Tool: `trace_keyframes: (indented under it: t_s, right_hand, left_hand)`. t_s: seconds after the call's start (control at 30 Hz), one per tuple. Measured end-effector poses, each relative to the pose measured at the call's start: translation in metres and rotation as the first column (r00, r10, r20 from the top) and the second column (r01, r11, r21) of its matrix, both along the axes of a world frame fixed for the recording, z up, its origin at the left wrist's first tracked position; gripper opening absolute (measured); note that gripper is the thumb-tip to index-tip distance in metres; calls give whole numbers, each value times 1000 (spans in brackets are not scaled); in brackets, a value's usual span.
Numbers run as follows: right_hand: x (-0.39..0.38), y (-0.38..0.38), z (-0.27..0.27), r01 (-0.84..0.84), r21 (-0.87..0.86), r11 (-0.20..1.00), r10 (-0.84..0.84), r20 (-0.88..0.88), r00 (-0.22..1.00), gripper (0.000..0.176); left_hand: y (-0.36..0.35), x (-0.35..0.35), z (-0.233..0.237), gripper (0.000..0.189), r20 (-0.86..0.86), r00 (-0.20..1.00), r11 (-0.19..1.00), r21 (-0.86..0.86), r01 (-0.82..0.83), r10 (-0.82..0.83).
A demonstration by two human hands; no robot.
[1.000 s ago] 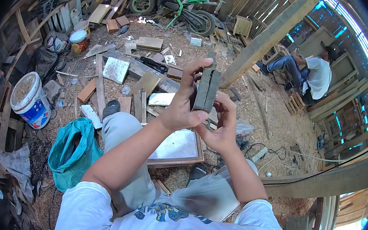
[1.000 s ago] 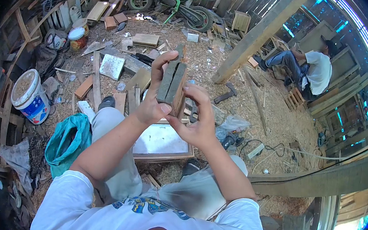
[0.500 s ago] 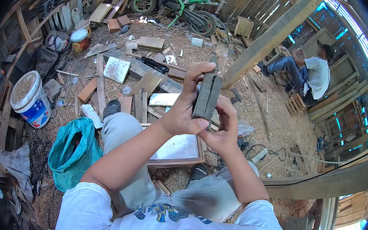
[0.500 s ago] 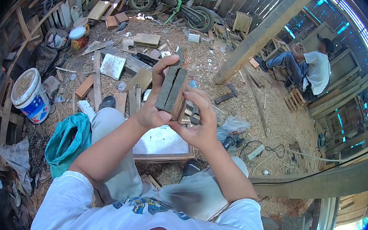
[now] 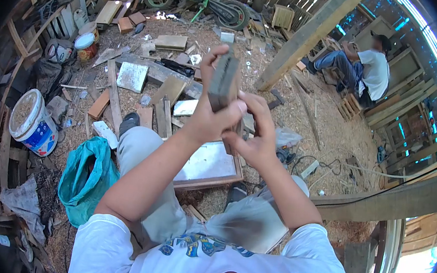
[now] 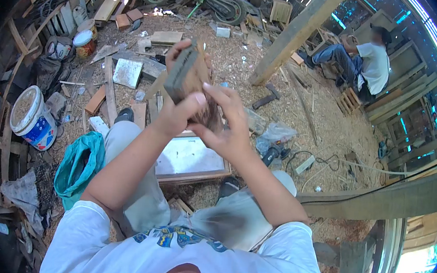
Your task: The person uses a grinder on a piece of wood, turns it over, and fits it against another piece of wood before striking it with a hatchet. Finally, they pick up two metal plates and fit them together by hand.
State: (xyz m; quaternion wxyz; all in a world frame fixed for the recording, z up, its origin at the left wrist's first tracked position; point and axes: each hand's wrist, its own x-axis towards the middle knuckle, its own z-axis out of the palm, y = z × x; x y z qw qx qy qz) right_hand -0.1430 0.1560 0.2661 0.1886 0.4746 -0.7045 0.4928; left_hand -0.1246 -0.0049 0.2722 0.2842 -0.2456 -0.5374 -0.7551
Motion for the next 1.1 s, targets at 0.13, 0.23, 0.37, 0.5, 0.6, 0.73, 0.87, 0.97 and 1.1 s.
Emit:
trace_keyframes:
  t_s: [0.13,0.23,0.37,0.5,0.6,0.73,0.87,0.97,1.1]
  right_hand:
    - [-4,-5,11,5,114,994,-13,70,997,74]
    - [-6,-4,18,6,164,986,-21,93,995,67]
    - [-10,3,24,-17,236,972,-8,106,994,57]
    - [-17,17,29,-92,263,960,60,127,990,47]
    - [-22,29,32,-194,221,956,149,207,967,47]
    - [-14,31,38,-145,210,967,135,59,989,51]
    - [-10,29,30,-51,178,983,67,-83,994,54]
    - [-14,30,27,-57,132,990,77,-147,986,58]
    - [-13,27,32,-29,62,998,43,-241,970,58]
  left_hand:
    - [1,-7,-12,63,235,972,963,269,-33,-32]
    - [-6,-11,-10,46,356,914,880,475,-1,-192]
    - [-29,-20,-8,45,383,893,790,611,-52,-238]
    - [-51,-23,-3,46,417,885,707,689,-159,-208]
    - [-71,-26,-6,44,479,855,595,752,-284,-197]
    - [-80,-14,3,47,526,798,564,769,-300,-294]
    - [-78,-6,-3,65,575,707,599,756,-265,-412]
    - [-70,0,0,69,623,622,618,739,-268,-475]
    - [-57,4,7,76,670,535,588,730,-349,-514]
